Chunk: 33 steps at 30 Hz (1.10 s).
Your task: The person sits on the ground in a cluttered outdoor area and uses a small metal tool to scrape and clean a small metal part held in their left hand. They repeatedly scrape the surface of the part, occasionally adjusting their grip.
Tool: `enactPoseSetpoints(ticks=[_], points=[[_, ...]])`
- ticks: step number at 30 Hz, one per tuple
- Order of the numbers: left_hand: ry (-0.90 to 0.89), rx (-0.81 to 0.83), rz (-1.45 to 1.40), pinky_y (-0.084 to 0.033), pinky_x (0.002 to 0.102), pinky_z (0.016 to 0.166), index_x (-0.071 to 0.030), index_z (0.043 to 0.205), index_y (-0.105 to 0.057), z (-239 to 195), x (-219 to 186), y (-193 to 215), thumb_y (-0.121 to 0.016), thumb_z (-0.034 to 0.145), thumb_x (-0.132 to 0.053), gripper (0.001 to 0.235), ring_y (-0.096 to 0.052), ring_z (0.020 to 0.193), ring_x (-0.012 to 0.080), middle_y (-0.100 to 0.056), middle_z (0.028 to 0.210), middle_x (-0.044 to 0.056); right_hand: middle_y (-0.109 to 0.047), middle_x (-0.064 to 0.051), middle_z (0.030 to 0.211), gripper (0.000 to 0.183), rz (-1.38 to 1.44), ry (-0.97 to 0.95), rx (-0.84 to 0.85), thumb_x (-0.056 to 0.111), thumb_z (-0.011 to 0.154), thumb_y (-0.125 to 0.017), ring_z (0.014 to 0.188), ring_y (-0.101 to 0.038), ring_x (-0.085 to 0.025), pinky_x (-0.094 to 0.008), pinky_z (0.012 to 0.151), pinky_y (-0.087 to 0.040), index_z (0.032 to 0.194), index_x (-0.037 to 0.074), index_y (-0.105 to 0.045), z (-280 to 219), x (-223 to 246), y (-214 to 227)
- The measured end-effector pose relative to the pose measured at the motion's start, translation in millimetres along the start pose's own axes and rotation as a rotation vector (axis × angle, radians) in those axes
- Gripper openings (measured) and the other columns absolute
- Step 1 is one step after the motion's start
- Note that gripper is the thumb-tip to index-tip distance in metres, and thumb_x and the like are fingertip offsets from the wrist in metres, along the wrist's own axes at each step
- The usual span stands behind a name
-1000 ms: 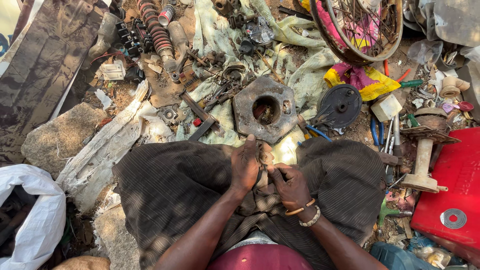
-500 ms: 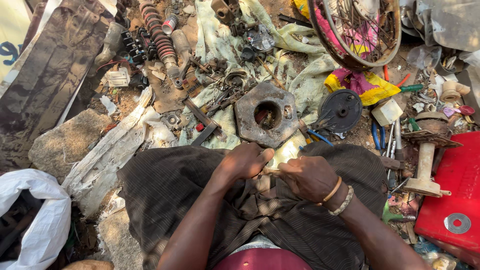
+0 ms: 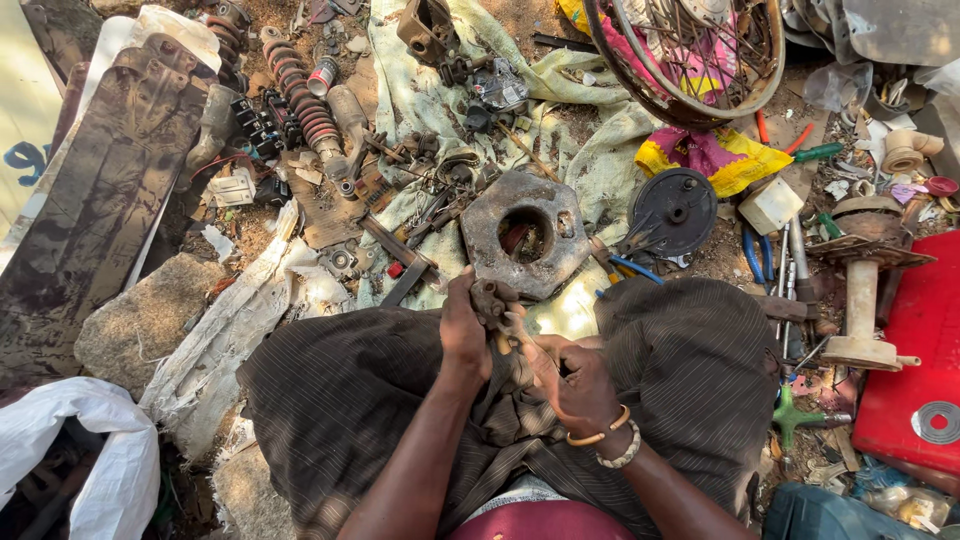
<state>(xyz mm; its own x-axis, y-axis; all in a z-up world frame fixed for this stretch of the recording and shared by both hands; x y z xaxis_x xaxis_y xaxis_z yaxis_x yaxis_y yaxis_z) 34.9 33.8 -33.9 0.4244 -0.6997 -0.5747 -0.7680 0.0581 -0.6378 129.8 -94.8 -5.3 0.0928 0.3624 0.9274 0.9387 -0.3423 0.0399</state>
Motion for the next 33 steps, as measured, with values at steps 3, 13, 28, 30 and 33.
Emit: enactPoseSetpoints(ticks=[3,13,28,30,33], points=[[-0.041,-0.104,0.001,-0.058,0.037,0.060,0.002,0.087,-0.065,-5.3,8.8,3.3,-0.031,0.106,-0.041,0.058,-0.069,0.063,0.0235,-0.069,0.070,0.013,-0.054,0.000,0.056,0.034,-0.119,0.076,-0.099,0.031,0.099,-0.067,0.051,-0.055,-0.003,-0.023,0.042,-0.050,0.101,-0.001,-0.078,-1.7,4.0,0.1],[-0.245,-0.087,0.059,-0.058,0.034,0.066,0.004,0.087,-0.069,-7.2,15.3,-1.8,-0.037,0.110,-0.046,0.063,-0.070,0.065,0.0213,-0.065,0.068,0.008,-0.069,-0.001,0.061,0.034,-0.036,0.032,-0.101,0.031,0.100,-0.064,0.048,-0.062,-0.007,-0.024,0.045,-0.047,0.103,-0.001,-0.075,0.8,-7.3,-3.9],[-0.021,0.298,0.927,-0.049,0.037,0.049,0.003,0.082,-0.074,-1.2,4.0,9.9,-0.044,0.104,-0.055,0.069,-0.061,0.050,0.0191,-0.066,0.061,0.012,-0.075,-0.008,0.071,0.030,-0.587,0.274,0.258,0.030,0.093,-0.069,0.050,-0.068,-0.018,-0.038,0.052,-0.055,0.105,0.006,-0.080,23.5,35.3,25.4],[0.131,0.426,1.342,-0.051,0.043,0.055,0.000,0.082,-0.076,-8.3,16.0,14.0,-0.039,0.100,-0.057,0.071,-0.064,0.052,0.0222,-0.068,0.060,0.014,-0.069,-0.012,0.061,0.027,-0.811,0.423,0.502,0.021,0.090,-0.065,0.050,-0.065,-0.026,-0.041,0.054,-0.054,0.107,0.008,-0.080,25.0,46.4,22.2],[0.423,0.512,1.507,-0.058,0.050,0.065,0.000,0.093,-0.068,-17.2,32.6,11.0,-0.042,0.095,-0.061,0.065,-0.072,0.062,0.0277,-0.071,0.068,0.016,-0.061,-0.011,0.060,0.041,-1.269,0.252,0.957,0.037,0.102,-0.066,0.059,-0.065,-0.030,-0.045,0.062,-0.052,0.077,0.005,-0.070,27.8,30.5,9.1]])
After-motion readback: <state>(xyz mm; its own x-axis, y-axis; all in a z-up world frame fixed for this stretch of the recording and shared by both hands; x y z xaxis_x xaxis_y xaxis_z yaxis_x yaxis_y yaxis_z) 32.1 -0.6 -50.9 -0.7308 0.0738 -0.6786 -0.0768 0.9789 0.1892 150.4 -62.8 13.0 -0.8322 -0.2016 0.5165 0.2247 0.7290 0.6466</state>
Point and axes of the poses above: each hand's wrist, its own z-axis towards the middle knuckle, its own y-axis out of the back of the hand, x = y × z, the point moved 6 cm from there along z, towards the middle knuckle
